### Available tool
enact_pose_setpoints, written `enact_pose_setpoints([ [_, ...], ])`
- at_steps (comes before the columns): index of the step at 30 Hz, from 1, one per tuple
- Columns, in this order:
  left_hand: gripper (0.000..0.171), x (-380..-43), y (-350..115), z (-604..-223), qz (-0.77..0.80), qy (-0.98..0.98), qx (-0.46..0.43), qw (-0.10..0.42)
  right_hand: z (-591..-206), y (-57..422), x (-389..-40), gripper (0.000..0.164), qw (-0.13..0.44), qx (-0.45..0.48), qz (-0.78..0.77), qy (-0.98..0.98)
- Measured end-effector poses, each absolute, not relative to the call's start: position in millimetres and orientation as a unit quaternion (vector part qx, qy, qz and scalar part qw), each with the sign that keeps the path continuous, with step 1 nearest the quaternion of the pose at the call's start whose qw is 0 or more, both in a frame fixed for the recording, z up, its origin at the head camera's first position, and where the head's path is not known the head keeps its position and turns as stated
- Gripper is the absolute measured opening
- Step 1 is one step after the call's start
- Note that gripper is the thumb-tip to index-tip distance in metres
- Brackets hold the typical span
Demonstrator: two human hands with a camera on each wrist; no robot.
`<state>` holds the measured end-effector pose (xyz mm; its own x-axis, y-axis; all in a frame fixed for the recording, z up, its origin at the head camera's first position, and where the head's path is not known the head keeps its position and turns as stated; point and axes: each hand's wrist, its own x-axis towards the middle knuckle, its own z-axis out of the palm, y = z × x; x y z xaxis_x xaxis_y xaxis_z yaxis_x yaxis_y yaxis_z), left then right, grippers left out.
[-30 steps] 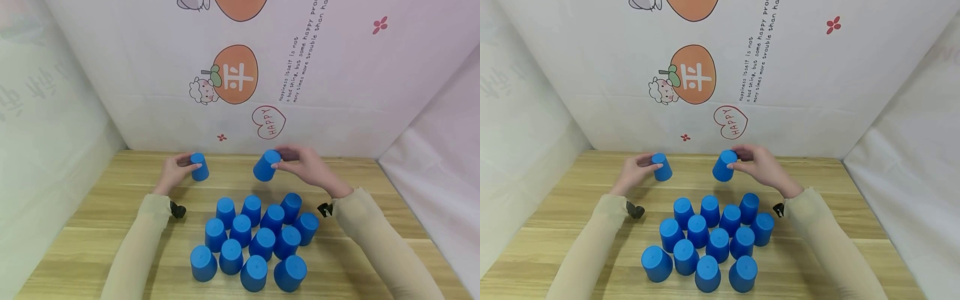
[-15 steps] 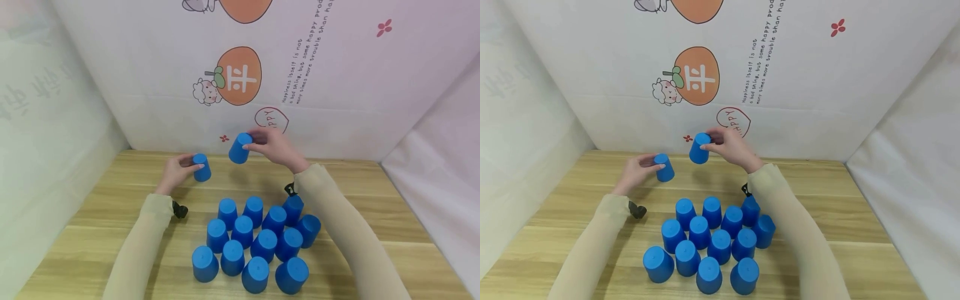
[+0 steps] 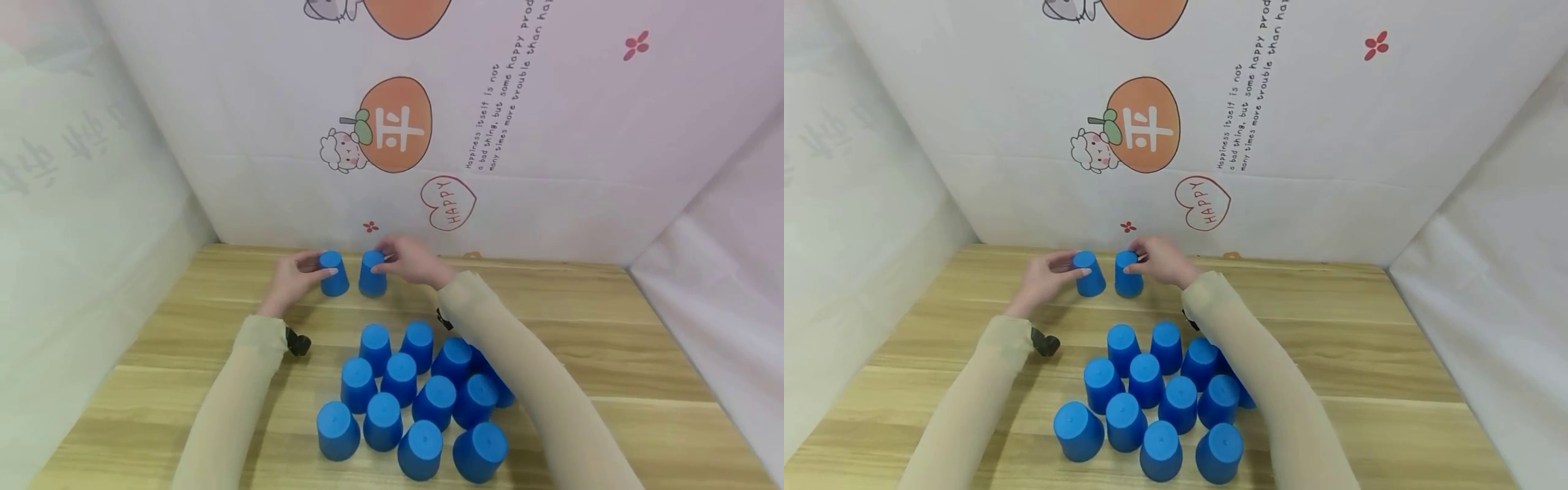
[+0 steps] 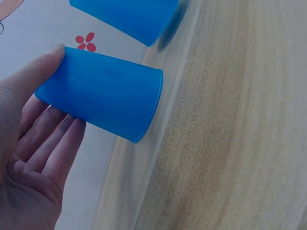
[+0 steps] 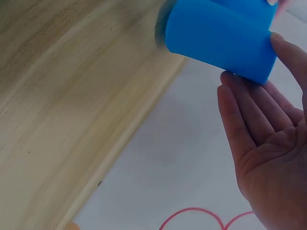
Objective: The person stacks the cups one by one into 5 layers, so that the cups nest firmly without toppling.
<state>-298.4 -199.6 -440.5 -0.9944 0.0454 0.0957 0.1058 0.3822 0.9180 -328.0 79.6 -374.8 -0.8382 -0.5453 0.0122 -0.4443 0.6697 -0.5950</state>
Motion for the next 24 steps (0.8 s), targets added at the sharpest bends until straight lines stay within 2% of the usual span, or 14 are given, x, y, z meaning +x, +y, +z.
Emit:
enact_pose_setpoints([
  [15, 0.059, -291, -195, -438, -0.552, -0.833, -0.034, 0.021, -383, 54, -328, 0.047, 0.081, -0.263, -0.272, 0.922],
  [24, 0.057, -293, -199, -439, -0.546, -0.836, -0.047, 0.033, -384, 46, -330, 0.051, 0.088, -0.245, -0.281, 0.924],
])
